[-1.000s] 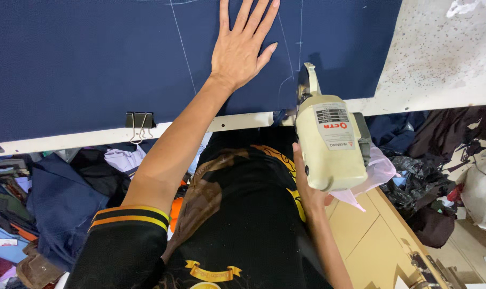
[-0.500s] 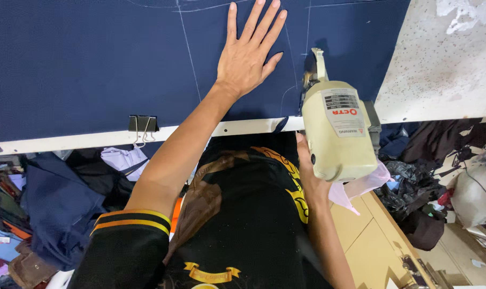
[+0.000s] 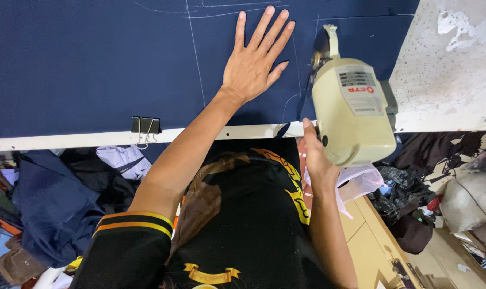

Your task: The person uses a handheld electric rotary cutter to cut a large piece of dark blue fabric laid on a white table. They follow white chalk lines, repeatedly repositioning the fabric and cutting off strips and rectangular pieces. The cut pieces accumulate on the table as the task continues.

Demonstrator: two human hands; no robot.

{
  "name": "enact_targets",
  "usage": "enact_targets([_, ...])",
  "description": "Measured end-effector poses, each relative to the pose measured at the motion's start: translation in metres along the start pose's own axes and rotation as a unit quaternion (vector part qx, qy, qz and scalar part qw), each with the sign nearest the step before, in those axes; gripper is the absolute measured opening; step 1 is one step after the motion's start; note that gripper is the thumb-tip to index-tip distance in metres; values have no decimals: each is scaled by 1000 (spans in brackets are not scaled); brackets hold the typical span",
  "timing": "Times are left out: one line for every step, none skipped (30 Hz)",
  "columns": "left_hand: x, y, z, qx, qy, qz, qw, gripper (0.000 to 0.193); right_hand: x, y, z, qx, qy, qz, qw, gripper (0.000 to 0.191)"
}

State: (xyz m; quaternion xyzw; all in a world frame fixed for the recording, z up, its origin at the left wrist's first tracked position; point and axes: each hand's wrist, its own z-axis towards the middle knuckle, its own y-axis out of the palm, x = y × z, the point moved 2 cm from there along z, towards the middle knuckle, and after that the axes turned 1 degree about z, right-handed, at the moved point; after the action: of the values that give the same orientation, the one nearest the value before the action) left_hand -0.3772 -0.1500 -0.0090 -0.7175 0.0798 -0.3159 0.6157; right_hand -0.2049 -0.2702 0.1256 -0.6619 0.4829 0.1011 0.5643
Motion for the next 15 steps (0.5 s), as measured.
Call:
enact_targets([0, 0, 0, 5, 1, 3, 1000, 80, 1, 1, 3, 9, -14, 11, 1000, 43])
enact_targets([1, 1, 0, 9, 1, 5, 1000, 79, 1, 2, 5, 10, -14, 3, 1000, 46])
enact_targets([1, 1, 0, 14, 2, 8, 1000, 79, 1, 3, 8, 11, -14, -5, 1000, 49])
enact_targets([1, 1, 0, 11, 1, 11, 1000, 78, 0, 4, 11, 12, -15, -13, 1000, 52])
enact_targets([1, 1, 0, 8, 1, 13, 1000, 77, -1, 4, 14, 12, -18, -12, 1000, 51])
enact_targets([1, 1, 0, 4, 0, 15, 1000, 77, -3, 4, 16, 13, -20, -12, 1000, 50])
enact_targets([0, 0, 0, 5, 0, 15, 1000, 77, -7, 5, 19, 15, -23, -11, 1000, 50])
enact_targets([0, 0, 0, 5, -1, 14, 1000, 77, -8, 6, 24, 0, 29, 1, 1000, 45])
enact_targets([1, -1, 0, 6, -1, 14, 1000, 77, -10, 7, 27, -16, 81, 12, 997, 42])
enact_targets([0, -1, 1, 5, -2, 10, 1000, 77, -12, 9, 32, -31, 131, 25, 991, 39])
enact_targets([0, -2, 1, 3, -3, 6, 1000, 76, -17, 10, 36, -20, 112, 36, 993, 39])
enact_targets([0, -3, 2, 0, -3, 1, 1000, 76, -23, 10, 41, -8, 95, 46, 994, 40])
enact_targets([-1, -3, 2, 1, -5, 0, 1000, 76, -27, 11, 44, 5, 77, 55, 996, 43])
enact_targets([-2, -4, 2, 3, -7, 0, 1000, 75, -31, 13, 48, 8, 87, 95, 992, 41])
enact_targets([-3, -5, 2, 5, -8, 0, 1000, 74, -33, 15, 51, 13, 98, 135, 986, 40])
